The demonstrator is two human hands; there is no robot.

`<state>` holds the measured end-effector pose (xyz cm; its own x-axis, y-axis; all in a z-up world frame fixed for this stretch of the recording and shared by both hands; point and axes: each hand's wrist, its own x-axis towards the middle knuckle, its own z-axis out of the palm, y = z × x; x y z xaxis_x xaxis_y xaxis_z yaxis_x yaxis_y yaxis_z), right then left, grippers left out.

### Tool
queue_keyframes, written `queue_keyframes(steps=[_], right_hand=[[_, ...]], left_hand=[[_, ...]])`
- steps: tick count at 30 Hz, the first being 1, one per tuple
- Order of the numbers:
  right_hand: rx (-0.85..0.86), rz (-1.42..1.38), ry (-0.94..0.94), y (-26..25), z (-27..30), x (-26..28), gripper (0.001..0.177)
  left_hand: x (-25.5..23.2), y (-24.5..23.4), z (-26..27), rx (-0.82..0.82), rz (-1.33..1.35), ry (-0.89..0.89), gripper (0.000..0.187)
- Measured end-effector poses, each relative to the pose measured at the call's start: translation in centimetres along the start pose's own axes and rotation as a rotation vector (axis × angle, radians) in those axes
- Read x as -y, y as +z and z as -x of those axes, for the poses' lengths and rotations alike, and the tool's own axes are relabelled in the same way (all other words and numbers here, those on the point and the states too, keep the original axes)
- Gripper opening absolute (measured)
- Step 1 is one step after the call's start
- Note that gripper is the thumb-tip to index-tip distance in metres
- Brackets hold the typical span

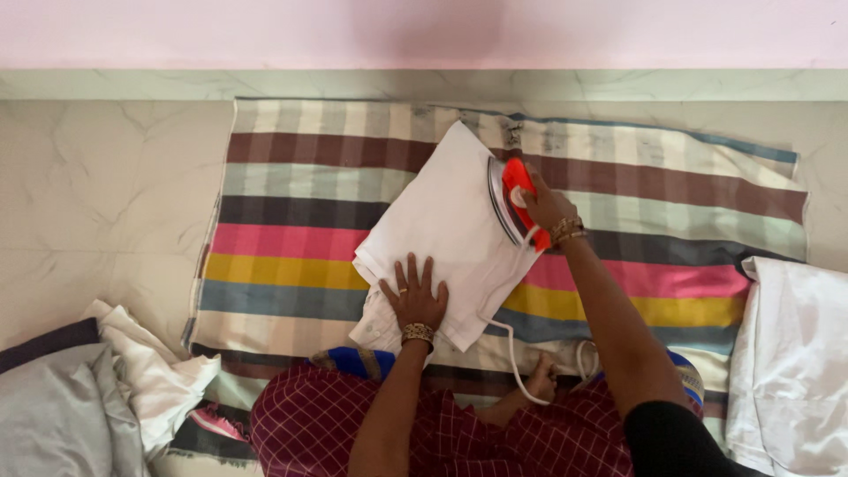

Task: The person irons a white shirt and a grey shirt on a striped mat placed on the floor. They use a red electric iron, smoothing the fabric and adjusting the garments between passes.

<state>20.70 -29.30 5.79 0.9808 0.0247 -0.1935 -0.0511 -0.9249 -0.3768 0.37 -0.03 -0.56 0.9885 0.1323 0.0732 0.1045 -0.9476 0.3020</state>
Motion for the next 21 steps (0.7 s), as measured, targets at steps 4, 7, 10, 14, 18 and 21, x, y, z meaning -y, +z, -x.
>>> queue_keyframes(steps=[4,7,10,14,18,21], right_hand=[[0.008,-0.008,-0.021,0.1,-1.1,0.0,0.066],[0.015,-0.031,-0.073,0.7,1.1,-0.5,0.067],[0.040,-0.022,-0.086,1.4,5.0,-2.0,0.066],[0.077,-0.035,-0.117,1.9,10.4,-3.9,0.069],[0.123,-0.037,-0.210,1.8,14.9,-4.8,0.069],[0.103,0.088,-0.358,1.6,16.8,-4.2,0.069]], left_hand=[[0.0,0.3,-0.3,-0.007,0.021,0.004,0.064],[0.3,0.3,0.0,-0.009,0.018,0.007,0.065],[0.5,0.3,0.0,-0.013,0.031,0.016,0.066],[0.6,0.1,0.3,0.010,0.028,0.037,0.069],[0.7,0.0,3.5,0.206,-0.030,0.138,0.069],[1.2,0.4,7.3,0.241,-0.005,0.332,0.065]])
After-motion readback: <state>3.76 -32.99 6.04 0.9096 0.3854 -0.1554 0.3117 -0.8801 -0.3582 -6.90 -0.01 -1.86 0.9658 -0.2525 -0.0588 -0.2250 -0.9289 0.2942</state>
